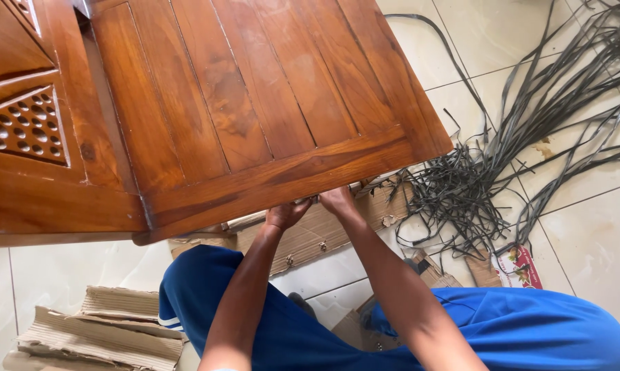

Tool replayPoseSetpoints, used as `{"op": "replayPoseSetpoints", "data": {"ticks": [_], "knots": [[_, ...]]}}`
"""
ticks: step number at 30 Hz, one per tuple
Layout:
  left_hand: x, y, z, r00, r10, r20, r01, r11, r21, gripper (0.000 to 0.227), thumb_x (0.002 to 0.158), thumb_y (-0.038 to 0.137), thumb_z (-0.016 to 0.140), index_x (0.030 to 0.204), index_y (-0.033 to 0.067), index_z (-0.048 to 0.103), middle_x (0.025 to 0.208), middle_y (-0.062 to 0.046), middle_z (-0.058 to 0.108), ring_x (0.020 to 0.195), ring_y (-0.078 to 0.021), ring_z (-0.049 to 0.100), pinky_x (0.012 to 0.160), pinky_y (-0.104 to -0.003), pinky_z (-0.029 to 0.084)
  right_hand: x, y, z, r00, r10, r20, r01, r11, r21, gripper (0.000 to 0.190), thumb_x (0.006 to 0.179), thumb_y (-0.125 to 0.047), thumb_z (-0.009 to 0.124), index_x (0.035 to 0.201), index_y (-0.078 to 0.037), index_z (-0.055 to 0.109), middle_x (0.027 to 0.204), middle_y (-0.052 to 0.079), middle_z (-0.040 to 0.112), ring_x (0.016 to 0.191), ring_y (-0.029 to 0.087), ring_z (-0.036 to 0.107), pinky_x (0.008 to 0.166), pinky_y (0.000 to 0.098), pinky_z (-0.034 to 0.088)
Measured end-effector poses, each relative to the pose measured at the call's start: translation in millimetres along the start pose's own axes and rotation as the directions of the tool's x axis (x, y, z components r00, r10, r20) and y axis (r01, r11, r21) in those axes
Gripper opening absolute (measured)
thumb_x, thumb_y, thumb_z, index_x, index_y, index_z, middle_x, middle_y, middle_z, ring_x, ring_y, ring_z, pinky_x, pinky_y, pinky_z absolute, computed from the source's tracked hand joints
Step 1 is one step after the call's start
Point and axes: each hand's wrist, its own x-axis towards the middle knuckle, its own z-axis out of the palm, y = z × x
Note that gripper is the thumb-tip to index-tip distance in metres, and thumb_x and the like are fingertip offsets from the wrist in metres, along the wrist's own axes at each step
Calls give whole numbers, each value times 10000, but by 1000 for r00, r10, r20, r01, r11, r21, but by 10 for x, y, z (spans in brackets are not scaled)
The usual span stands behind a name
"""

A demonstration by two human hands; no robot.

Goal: Wrapping the legs of a wooden chair with cardboard and plastic strapping for transport.

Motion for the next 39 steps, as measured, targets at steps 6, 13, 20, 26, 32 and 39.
{"op": "replayPoseSetpoints", "data": {"ticks": [6,13,20,26,32,39], "knots": [[228,96,-525,810,-560,173,536,590,-603,386,955,628,582,1218,360,671,973,85,738,646,-177,667,476,-366,478,37,0,-42,998,18,52,-22,997,79,272,861,-271,602,971,-90,773,833,154,756,864,364,723,809,540,557],[211,-121,-718,808,-514,287,562,529,-635,320,979,570,561,1067,318,737,676,66,687,467,-220,565,434,-457,378,-12,-65,-51,993,31,115,-49,987,155,283,881,-292,607,1011,-97,765,776,155,755,759,316,742,753,496,594],[173,-157,-614,909,-375,182,381,573,-726,272,946,592,569,1130,498,745,903,188,781,926,-120,741,972,-357,563,-275,-311,-171,993,57,106,-83,961,263,255,911,-312,616,1005,-112,744,739,128,764,667,233,768,686,404,623],[164,-447,-954,920,-250,301,382,407,-830,275,988,514,539,1156,435,742,1008,163,779,986,-103,738,1059,-377,523,-752,-300,-106,986,25,-163,40,925,378,253,1009,-328,622,880,-124,697,605,82,683,496,175,677,489,274,547],[166,-407,-937,912,-243,330,400,361,-842,260,999,494,540,1142,405,738,1042,125,785,1013,-111,729,1092,-374,482,-630,51,270,933,283,221,-355,631,690,338,984,-143,488,1317,-198,493,1134,62,664,917,196,643,817,339,502],[131,10,-453,870,-474,137,385,480,-788,230,905,476,668,893,277,782,795,-24,773,880,-203,756,1004,-409,534,-135,577,739,874,259,411,-470,237,850,588,934,-18,655,1429,-191,389,1215,47,596,1104,269,662,1028,517,463]]}}
